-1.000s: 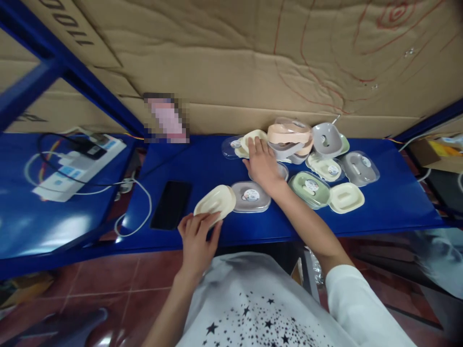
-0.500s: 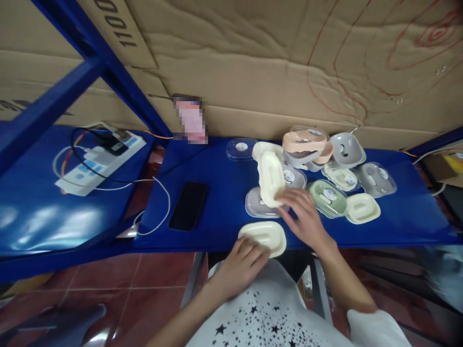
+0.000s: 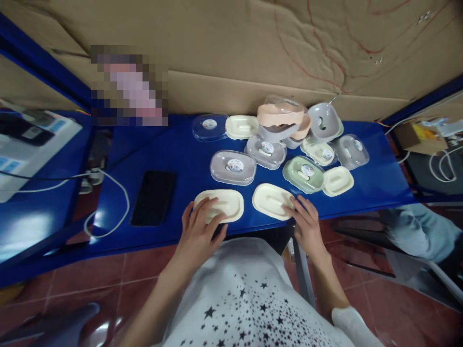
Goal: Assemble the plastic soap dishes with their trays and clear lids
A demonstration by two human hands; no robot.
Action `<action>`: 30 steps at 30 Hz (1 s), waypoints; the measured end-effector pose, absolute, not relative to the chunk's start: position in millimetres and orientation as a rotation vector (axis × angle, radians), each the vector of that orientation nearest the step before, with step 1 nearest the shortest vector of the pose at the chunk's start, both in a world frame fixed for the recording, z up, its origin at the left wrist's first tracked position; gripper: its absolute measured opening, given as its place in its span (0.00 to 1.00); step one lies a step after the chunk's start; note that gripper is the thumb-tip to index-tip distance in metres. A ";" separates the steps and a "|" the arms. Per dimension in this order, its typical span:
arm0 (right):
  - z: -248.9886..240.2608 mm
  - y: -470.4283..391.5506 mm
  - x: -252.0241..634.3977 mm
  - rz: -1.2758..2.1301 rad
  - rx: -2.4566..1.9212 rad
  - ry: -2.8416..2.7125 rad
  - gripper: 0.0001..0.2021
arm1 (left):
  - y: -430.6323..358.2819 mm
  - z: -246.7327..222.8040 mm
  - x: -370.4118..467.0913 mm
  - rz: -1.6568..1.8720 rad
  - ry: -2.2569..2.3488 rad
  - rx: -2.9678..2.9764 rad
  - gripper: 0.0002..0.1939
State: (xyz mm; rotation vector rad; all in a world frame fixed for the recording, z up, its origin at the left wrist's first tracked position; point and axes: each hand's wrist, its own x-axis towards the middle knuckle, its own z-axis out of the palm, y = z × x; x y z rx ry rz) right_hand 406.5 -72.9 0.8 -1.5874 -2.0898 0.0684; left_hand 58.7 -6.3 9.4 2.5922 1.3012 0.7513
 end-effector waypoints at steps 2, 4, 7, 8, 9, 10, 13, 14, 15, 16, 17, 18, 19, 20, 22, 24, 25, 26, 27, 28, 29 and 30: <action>6.7 -61.1 400.9 0.096 -1.558 -2.120 0.28 | -11.2 8.4 47.6 0.733 1.315 2.565 0.16; 9.7 -53.8 394.9 0.138 -1.524 -2.184 0.24 | -14.7 6.4 38.0 0.744 1.367 2.492 0.23; 7.7 -50.3 390.4 0.153 -1.532 -2.235 0.20 | -15.6 4.0 30.8 0.749 1.423 2.396 0.30; 6.1 -50.1 389.7 0.142 -1.549 -2.217 0.20 | -14.8 3.9 30.7 0.742 1.419 2.404 0.30; 4.6 -49.8 389.1 0.135 -1.562 -2.194 0.20 | -13.7 4.2 31.9 0.734 1.401 2.432 0.30; 3.6 -49.1 388.5 0.132 -1.566 -2.177 0.20 | -12.4 5.0 34.0 0.727 1.375 2.468 0.28; 4.9 -42.9 390.7 0.161 -1.525 -2.198 0.23 | -9.2 8.8 43.1 0.714 1.302 2.557 0.23; 7.0 -39.8 395.6 0.153 -1.526 -2.189 0.24 | -8.9 9.9 46.0 0.707 1.291 2.574 0.22; 9.5 -36.7 404.0 0.121 -1.555 -2.147 0.24 | -9.0 10.7 48.4 0.703 1.282 2.588 0.22; 12.2 -34.1 416.2 0.059 -1.618 -2.064 0.24 | -9.6 11.0 50.1 0.702 1.269 2.596 0.21; 14.6 -32.7 432.1 -0.021 -1.710 -1.951 0.24 | -10.5 10.9 51.2 0.701 1.252 2.597 0.19; 16.3 -32.7 450.6 -0.101 -1.816 -1.831 0.24 | -11.6 10.3 51.7 0.699 1.232 2.590 0.17; 17.0 -34.4 470.4 -0.166 -1.928 -1.727 0.24 | -12.7 9.5 51.7 0.698 1.212 2.580 0.16; 16.6 -37.8 489.8 -0.198 -2.034 -1.668 0.24 | -13.6 8.5 51.6 0.693 1.195 2.569 0.15; 12.8 -48.9 520.7 -0.171 -2.189 -1.671 0.27 | -14.2 7.0 51.6 0.680 1.174 2.556 0.15; 7.5 -62.8 535.4 -0.108 -2.256 -1.731 0.28 | -12.8 6.7 53.0 0.676 1.164 2.556 0.16; 5.5 -69.4 536.9 -0.093 -2.269 -1.750 0.28 | -11.4 6.9 54.2 0.675 1.160 2.557 0.15; 4.4 -75.0 535.8 -0.089 -2.274 -1.760 0.27 | -9.6 7.3 55.7 0.676 1.155 2.560 0.15; 4.4 -78.8 533.6 -0.096 -2.273 -1.763 0.27 | -7.6 7.8 57.3 0.678 1.154 2.563 0.15; 5.6 -80.0 531.6 -0.109 -2.264 -1.762 0.27 | -5.5 8.3 58.9 0.679 1.154 2.570 0.15; 8.0 -77.9 531.1 -0.124 -2.244 -1.756 0.26 | -3.5 8.8 60.2 0.677 1.154 2.578 0.15; 11.1 -71.9 533.3 -0.141 -2.213 -1.739 0.25 | -1.9 9.3 61.2 0.672 1.154 2.588 0.15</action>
